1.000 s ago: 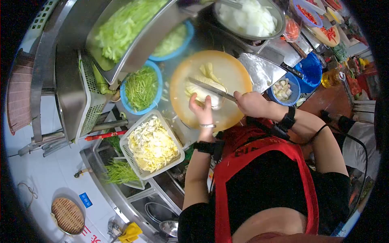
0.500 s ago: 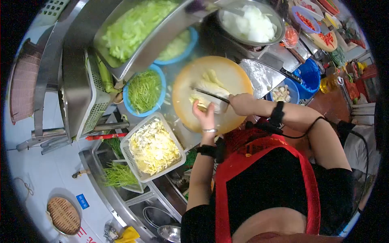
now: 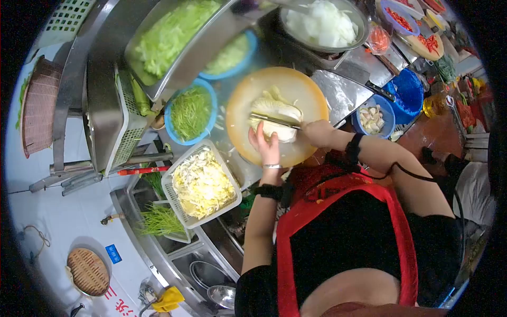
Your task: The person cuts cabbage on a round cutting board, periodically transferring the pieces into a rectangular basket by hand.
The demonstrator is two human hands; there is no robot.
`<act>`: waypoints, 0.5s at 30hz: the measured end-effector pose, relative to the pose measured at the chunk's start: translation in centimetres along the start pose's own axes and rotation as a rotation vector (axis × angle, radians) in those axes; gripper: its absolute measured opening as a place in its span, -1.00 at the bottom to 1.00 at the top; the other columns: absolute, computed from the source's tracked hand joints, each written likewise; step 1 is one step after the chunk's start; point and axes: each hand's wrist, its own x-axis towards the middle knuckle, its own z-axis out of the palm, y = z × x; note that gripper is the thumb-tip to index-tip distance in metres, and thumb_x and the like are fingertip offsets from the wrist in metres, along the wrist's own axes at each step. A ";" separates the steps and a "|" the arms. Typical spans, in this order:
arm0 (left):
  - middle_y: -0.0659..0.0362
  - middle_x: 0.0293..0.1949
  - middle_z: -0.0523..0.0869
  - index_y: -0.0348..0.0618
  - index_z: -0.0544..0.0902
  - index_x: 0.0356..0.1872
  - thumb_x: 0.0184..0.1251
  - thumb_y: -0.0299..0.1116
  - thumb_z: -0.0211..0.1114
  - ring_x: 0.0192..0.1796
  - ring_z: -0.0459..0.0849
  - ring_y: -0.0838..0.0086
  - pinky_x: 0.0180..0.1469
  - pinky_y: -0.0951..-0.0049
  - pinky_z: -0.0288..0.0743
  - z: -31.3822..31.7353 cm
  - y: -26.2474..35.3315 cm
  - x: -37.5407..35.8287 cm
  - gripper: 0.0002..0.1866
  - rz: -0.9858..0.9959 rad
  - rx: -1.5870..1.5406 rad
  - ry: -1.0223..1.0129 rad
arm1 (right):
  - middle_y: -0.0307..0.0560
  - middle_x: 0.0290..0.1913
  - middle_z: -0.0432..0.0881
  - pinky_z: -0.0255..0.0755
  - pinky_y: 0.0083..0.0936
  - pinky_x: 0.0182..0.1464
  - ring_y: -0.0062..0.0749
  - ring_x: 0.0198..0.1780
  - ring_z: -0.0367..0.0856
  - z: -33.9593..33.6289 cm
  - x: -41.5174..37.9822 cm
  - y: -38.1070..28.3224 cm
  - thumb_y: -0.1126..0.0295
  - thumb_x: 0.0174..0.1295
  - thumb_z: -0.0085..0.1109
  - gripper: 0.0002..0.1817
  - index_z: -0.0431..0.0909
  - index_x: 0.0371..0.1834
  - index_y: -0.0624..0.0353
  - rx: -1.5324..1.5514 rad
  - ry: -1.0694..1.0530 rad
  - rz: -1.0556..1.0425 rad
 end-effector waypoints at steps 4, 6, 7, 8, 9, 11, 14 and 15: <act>-0.02 0.28 0.16 -0.03 0.40 0.14 -0.03 -0.37 0.33 0.36 0.04 0.07 0.35 0.12 -0.05 -4.0 0.2 0.0 -0.41 0.253 0.333 -0.175 | 0.08 -0.47 0.61 0.49 -0.21 -0.41 -0.05 -0.39 0.63 -1.1 -1.9 1.2 0.34 0.06 0.03 -0.69 0.39 -0.12 0.21 -0.110 0.018 -0.049; 0.04 0.28 0.18 -0.02 0.41 0.12 -0.08 -0.36 0.35 0.37 0.04 0.09 0.36 0.11 -0.06 -6.3 0.2 0.5 -0.38 0.321 0.522 -0.338 | 0.03 -0.49 0.60 0.48 -0.20 -0.41 -0.08 -0.39 0.63 -3.3 -5.4 2.6 0.29 0.09 0.02 -0.69 0.42 -0.11 0.16 -0.158 -0.045 0.000; 0.09 0.28 0.20 -0.01 0.41 0.11 -0.14 -0.35 0.38 0.37 0.04 0.11 0.37 0.10 -0.07 -7.1 0.1 0.5 -0.36 0.374 0.710 -0.503 | 0.01 -0.53 0.59 0.47 -0.21 -0.44 -0.08 -0.42 0.62 -3.6 -7.6 4.1 0.29 0.07 0.03 -0.69 0.43 -0.13 0.16 -0.180 -0.039 0.002; 0.18 0.29 0.23 0.06 0.41 0.12 -0.25 -0.31 0.42 0.38 0.03 0.14 0.39 0.08 -0.08 -7.3 0.3 0.7 -0.28 0.416 0.780 -0.551 | -0.01 -0.53 0.59 0.46 -0.20 -0.46 -0.09 -0.44 0.61 -3.8 -9.6 6.1 0.30 0.05 0.03 -0.68 0.43 -0.12 0.16 -0.238 -0.012 -0.061; 0.18 0.29 0.23 0.06 0.41 0.12 -0.25 -0.31 0.42 0.38 0.03 0.14 0.39 0.08 -0.08 -7.2 0.7 1.2 -0.28 0.408 0.777 -0.551 | -0.02 -0.53 0.59 0.45 -0.20 -0.48 -0.09 -0.46 0.61 -3.9 -10.9 8.1 0.31 0.03 0.02 -0.66 0.43 -0.10 0.16 -0.299 0.017 -0.128; 0.18 0.32 0.19 0.10 0.42 0.11 -0.27 -0.26 0.44 0.40 0.03 0.20 0.39 0.07 -0.10 -6.8 1.3 2.5 -0.27 0.610 0.833 -0.707 | -0.03 -0.53 0.59 0.44 -0.19 -0.48 -0.11 -0.47 0.61 -3.4 -11.3 10.9 0.33 0.02 0.02 -0.65 0.43 -0.08 0.14 -0.373 0.021 -0.069; 0.16 0.20 0.35 0.14 0.44 0.11 -0.25 -0.17 0.45 0.28 0.25 0.19 0.36 0.11 0.01 -5.1 0.6 4.3 -0.28 0.582 0.775 -0.756 | -0.05 -0.50 0.60 0.45 -0.20 -0.46 -0.13 -0.46 0.61 -5.2 -9.6 9.5 0.36 0.02 0.02 -0.63 0.43 -0.04 0.12 -0.394 0.030 0.059; 0.15 0.15 0.42 0.14 0.44 0.13 -0.21 -0.14 0.44 0.23 0.33 0.17 0.35 0.12 0.03 -4.5 0.6 4.7 -0.29 0.483 0.706 -0.782 | -0.06 -0.49 0.61 0.46 -0.22 -0.44 -0.15 -0.44 0.62 -6.3 -8.4 8.2 0.37 0.02 0.02 -0.63 0.43 -0.03 0.12 -0.351 0.031 0.120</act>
